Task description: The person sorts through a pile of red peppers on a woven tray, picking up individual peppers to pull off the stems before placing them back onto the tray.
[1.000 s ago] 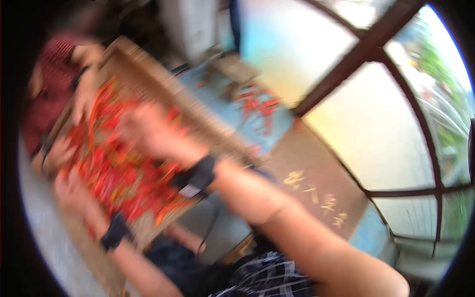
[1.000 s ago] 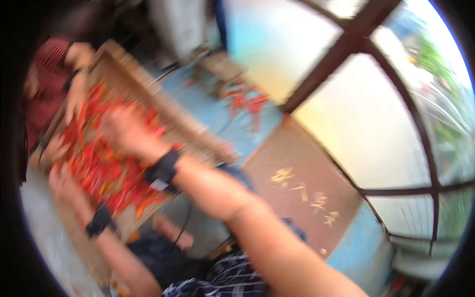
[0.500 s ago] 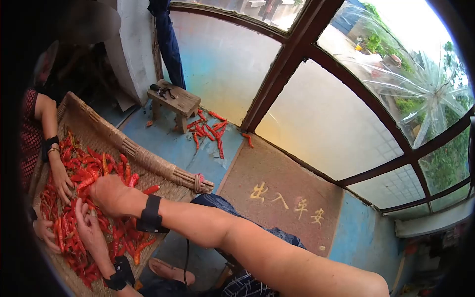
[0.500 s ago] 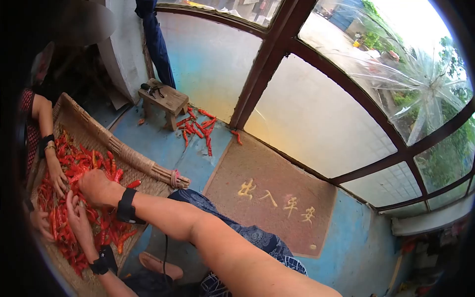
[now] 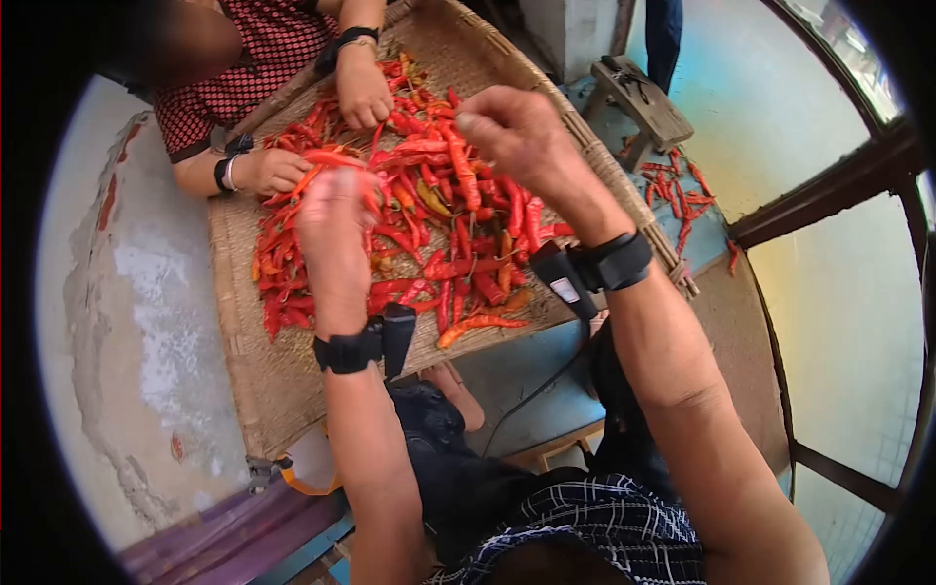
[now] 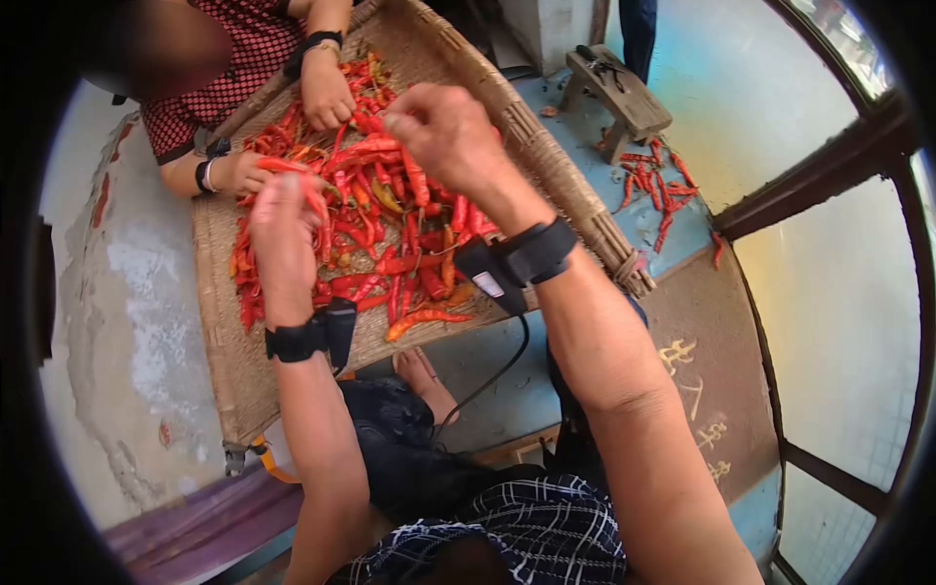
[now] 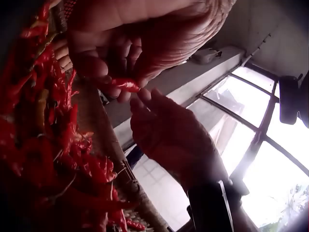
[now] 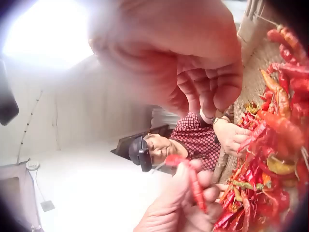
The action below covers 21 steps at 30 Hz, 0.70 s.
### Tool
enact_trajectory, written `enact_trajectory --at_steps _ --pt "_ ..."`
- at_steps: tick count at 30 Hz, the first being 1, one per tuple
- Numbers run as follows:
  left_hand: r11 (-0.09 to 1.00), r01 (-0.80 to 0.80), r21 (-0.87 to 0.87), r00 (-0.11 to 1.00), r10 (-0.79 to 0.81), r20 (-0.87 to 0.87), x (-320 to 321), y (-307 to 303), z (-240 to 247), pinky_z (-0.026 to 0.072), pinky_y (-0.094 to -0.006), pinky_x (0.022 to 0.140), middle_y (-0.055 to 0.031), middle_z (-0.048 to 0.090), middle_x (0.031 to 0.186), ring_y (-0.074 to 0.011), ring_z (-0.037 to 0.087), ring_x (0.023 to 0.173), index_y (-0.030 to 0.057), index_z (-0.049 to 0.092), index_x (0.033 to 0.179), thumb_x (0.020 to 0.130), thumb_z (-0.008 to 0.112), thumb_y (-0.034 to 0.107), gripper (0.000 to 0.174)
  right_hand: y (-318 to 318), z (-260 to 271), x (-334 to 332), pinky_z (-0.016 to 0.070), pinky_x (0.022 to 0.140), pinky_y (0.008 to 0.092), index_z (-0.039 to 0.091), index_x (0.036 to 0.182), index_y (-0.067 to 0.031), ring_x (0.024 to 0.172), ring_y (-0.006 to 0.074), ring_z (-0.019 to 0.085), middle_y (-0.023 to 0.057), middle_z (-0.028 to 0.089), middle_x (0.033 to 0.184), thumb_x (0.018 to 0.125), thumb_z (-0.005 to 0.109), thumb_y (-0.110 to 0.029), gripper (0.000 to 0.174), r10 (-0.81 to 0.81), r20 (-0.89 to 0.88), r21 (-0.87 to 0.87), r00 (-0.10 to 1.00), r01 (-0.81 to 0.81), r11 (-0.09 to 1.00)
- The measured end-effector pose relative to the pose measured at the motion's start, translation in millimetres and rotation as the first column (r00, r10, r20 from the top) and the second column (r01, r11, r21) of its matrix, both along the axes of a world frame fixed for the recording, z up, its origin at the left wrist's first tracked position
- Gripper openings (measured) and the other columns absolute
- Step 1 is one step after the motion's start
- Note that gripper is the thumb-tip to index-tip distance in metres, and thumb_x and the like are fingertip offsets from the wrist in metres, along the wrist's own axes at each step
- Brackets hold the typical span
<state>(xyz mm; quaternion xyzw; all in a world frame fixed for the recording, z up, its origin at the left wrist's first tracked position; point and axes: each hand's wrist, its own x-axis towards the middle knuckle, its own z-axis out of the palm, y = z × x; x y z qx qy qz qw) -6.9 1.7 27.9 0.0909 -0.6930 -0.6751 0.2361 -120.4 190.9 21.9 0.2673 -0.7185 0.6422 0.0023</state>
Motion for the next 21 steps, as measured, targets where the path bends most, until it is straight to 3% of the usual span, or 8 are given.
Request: enact_trajectory --at_steps 4,7,8,10,13,14,16,21 --pt "0.824 -0.256 0.505 0.912 0.38 -0.157 -1.0 -28.1 -0.2 0.0495 -0.023 0.069 -0.0079 0.062 0.098 -0.0106 0.059 0.08 0.0007 0.056 0.108 0.093 0.059 0.019 0.024 6.0 4.1 -4.6 0.0485 0.061 0.0299 0.066 0.089 0.0012 0.065 0.0129 0.058 0.0071 0.064 0.071 0.086 0.062 -0.017 0.019 -0.052 0.07 -0.093 0.996 0.058 0.994" --pt "0.982 -0.187 0.024 0.979 0.184 0.082 -12.7 -8.9 -11.6 0.0503 -0.0258 0.073 -0.0078 0.063 0.1 -0.0137 0.059 0.089 0.0002 0.056 0.118 0.089 0.063 0.02 0.036 3.4 9.3 -6.2 0.0462 0.057 0.0273 0.064 0.087 0.003 0.062 0.0091 0.054 0.0027 0.06 0.067 0.086 0.059 -0.015 0.019 -0.059 0.094 -0.18 0.994 0.075 0.981" --pt "0.926 -0.083 -0.368 0.982 0.138 0.127 -24.1 -3.6 -14.3 0.0497 -0.0265 0.073 -0.0054 0.064 0.1 -0.0114 0.058 0.09 0.002 0.059 0.117 0.088 0.064 0.019 0.034 3.0 9.8 -6.2 0.0461 0.057 0.0269 0.064 0.086 0.0033 0.062 0.0091 0.054 0.0031 0.06 0.067 0.086 0.059 -0.015 0.019 -0.081 0.113 -0.201 0.99 0.102 0.974" --pt "0.392 -0.143 -0.909 0.984 0.152 -0.089 -50.1 15.7 -18.0 0.0458 -0.0388 0.088 -0.0144 0.064 0.104 -0.0321 0.058 0.096 0.0021 0.064 0.103 0.083 0.061 0.011 0.022 4.5 11.3 -6.2 0.0461 0.057 0.0265 0.064 0.086 0.0036 0.062 0.0091 0.054 0.0034 0.061 0.068 0.086 0.059 -0.015 0.019 -0.103 0.132 -0.216 0.986 0.13 0.968" --pt "0.082 -0.152 -0.985 0.986 0.089 -0.144 -83.2 19.1 -38.2 0.0428 -0.044 0.092 -0.0188 0.061 0.109 -0.038 0.056 0.098 0.0027 0.058 0.114 0.083 0.061 0.016 0.033 7.5 13.5 -7.0 0.0458 0.057 0.0254 0.064 0.085 0.004 0.062 0.0088 0.054 0.0038 0.062 0.068 0.086 0.059 -0.015 0.02 -0.09 0.129 -0.267 0.987 0.122 0.956" --pt "0.079 -0.155 -0.985 0.985 0.085 -0.148 -89.6 19.0 -38.9 0.0428 -0.044 0.092 -0.0188 0.061 0.109 -0.038 0.056 0.098 0.0027 0.058 0.114 0.083 0.061 0.016 0.033 8.5 12.7 -8.7 0.0458 0.057 0.0255 0.065 0.085 0.0036 0.062 0.0085 0.054 0.0037 0.062 0.067 0.085 0.059 -0.016 0.02 -0.09 0.124 -0.272 0.988 0.121 0.955" --pt "0.264 0.233 -0.936 0.91 0.279 0.306 -98.7 23.8 -34.9 0.0432 -0.048 0.091 -0.0218 0.059 0.116 -0.0387 0.055 0.107 0.0023 0.051 0.125 0.086 0.059 0.028 0.047 10.6 12.3 -12.1 0.0457 0.057 0.0256 0.065 0.085 0.0032 0.061 0.0083 0.054 0.0036 0.062 0.067 0.085 0.06 -0.016 0.02 -0.098 0.12 -0.28 0.988 0.128 0.952" --pt "0.43 0.221 -0.875 0.907 0.238 0.346 -97.6 18.5 -42.7 0.0469 -0.0471 0.084 -0.0245 0.064 0.104 -0.041 0.06 0.097 0.0045 0.052 0.12 0.081 0.062 0.024 0.045 10.2 13.3 -12.4 0.045 0.055 0.0269 0.065 0.082 0.0019 0.059 0.0081 0.052 0.0034 0.061 0.065 0.083 0.06 -0.016 0.019 -0.066 0.129 -0.261 0.989 0.098 0.96"
